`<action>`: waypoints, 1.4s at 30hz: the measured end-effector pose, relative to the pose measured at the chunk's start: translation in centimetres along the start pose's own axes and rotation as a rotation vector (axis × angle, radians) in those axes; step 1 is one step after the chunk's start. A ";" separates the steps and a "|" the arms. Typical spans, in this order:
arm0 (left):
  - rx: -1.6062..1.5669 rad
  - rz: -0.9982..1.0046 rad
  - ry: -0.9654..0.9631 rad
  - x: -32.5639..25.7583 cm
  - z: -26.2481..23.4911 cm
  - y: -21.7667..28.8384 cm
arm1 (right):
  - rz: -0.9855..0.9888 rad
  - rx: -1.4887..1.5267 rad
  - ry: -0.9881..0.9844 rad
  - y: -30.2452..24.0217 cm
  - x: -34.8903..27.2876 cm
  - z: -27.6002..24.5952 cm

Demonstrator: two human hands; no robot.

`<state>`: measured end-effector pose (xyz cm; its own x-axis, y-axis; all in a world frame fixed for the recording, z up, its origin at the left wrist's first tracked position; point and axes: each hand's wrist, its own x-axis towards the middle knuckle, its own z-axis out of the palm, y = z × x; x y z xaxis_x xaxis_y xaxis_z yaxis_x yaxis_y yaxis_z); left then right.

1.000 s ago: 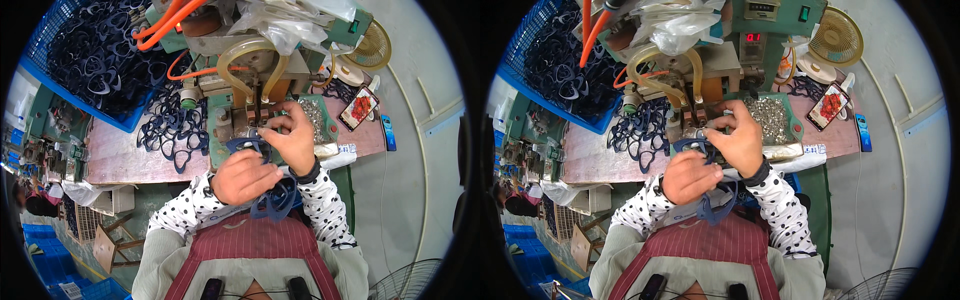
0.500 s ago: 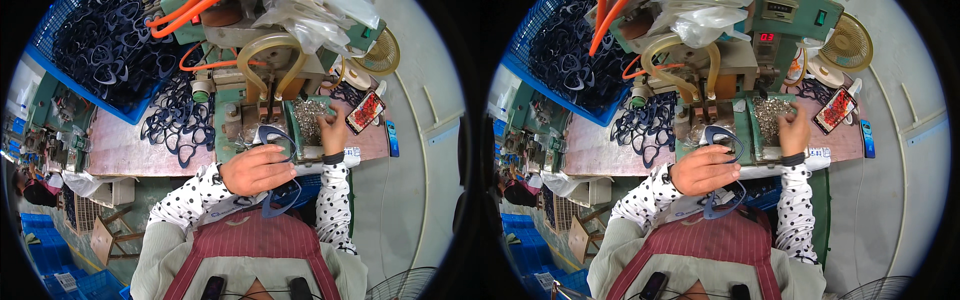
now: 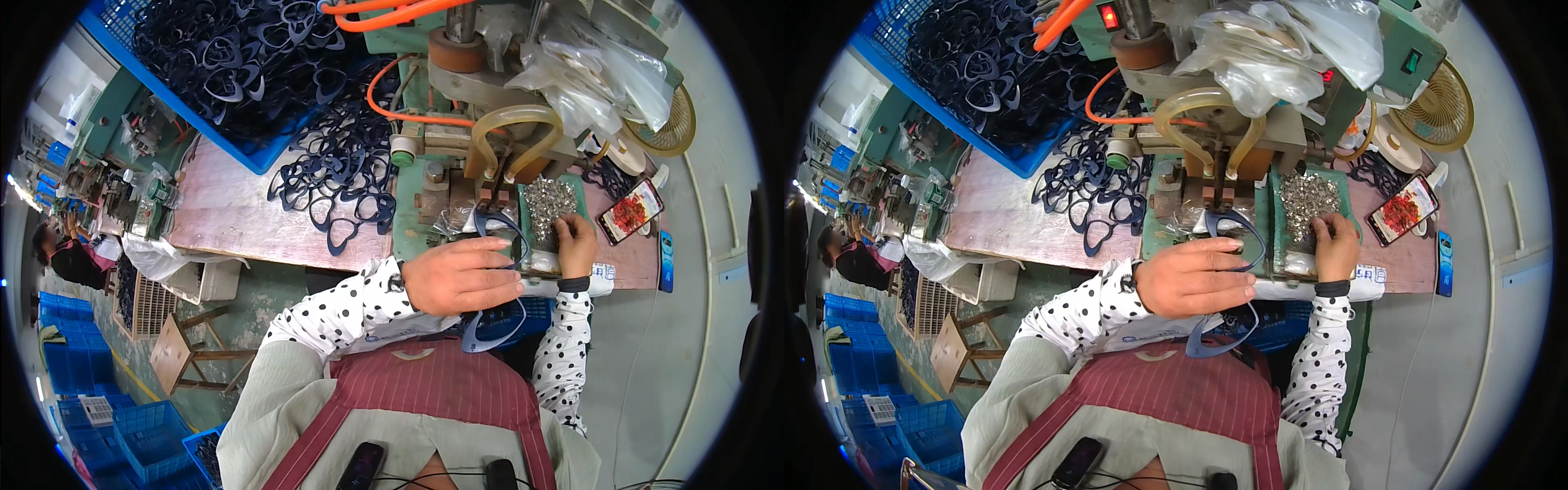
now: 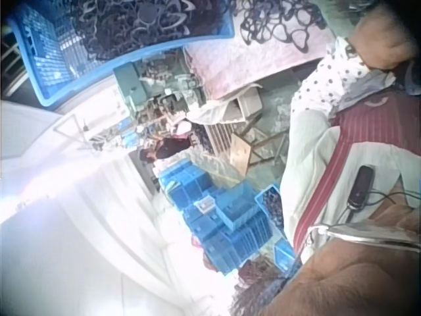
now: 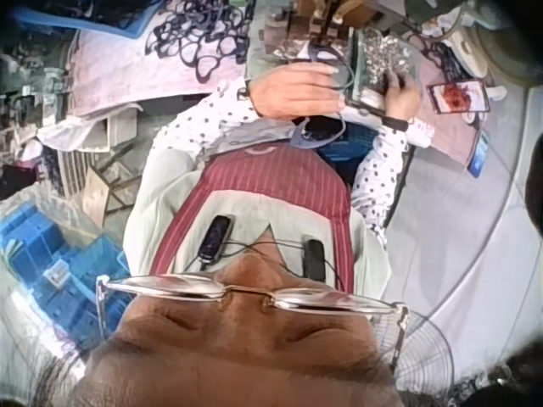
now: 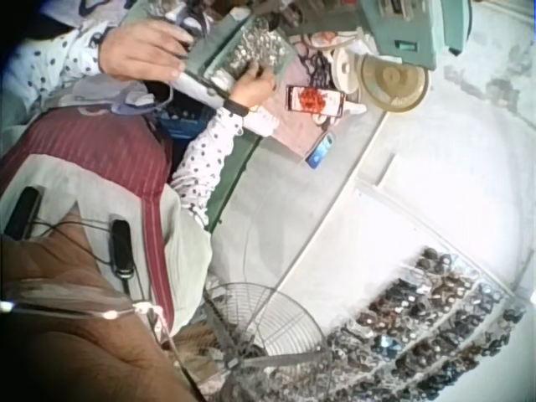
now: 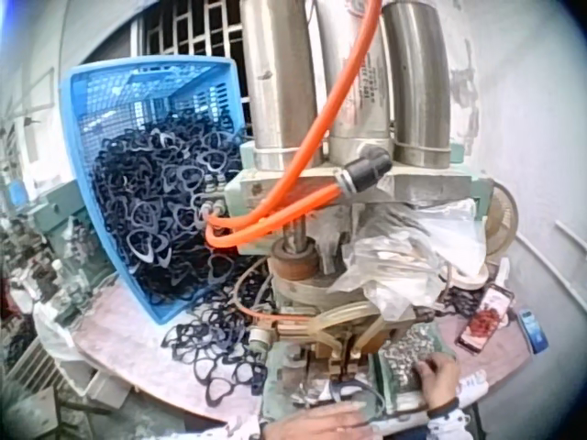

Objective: The person repeatedly picks up dark plastic eyeglass frames and small metal components from a tray, places them into a press machine, and removes the assembled frames. The person handles the frames one at a time and places finished units into a blue basket.

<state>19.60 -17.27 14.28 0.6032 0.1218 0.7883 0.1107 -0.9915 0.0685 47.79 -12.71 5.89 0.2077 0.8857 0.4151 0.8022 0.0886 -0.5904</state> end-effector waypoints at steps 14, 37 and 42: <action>0.752 -1.365 -0.314 -16.8 -4.2 -10.1 | 0.015 0.099 0.249 -0.7 -0.8 0.9; 0.151 -1.114 0.556 -7.5 -4.5 -4.6 | 0.121 0.712 -0.242 -13.1 -0.2 -4.9; 0.355 -0.917 0.431 -4.5 -4.1 -1.4 | 0.094 0.822 -0.326 -14.9 -0.8 -3.7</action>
<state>13.49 -16.60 13.18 -0.1484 0.7174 0.6807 0.6446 -0.4519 0.6167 37.70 -16.43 16.89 -0.0180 0.9805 0.1958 0.1080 0.1966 -0.9745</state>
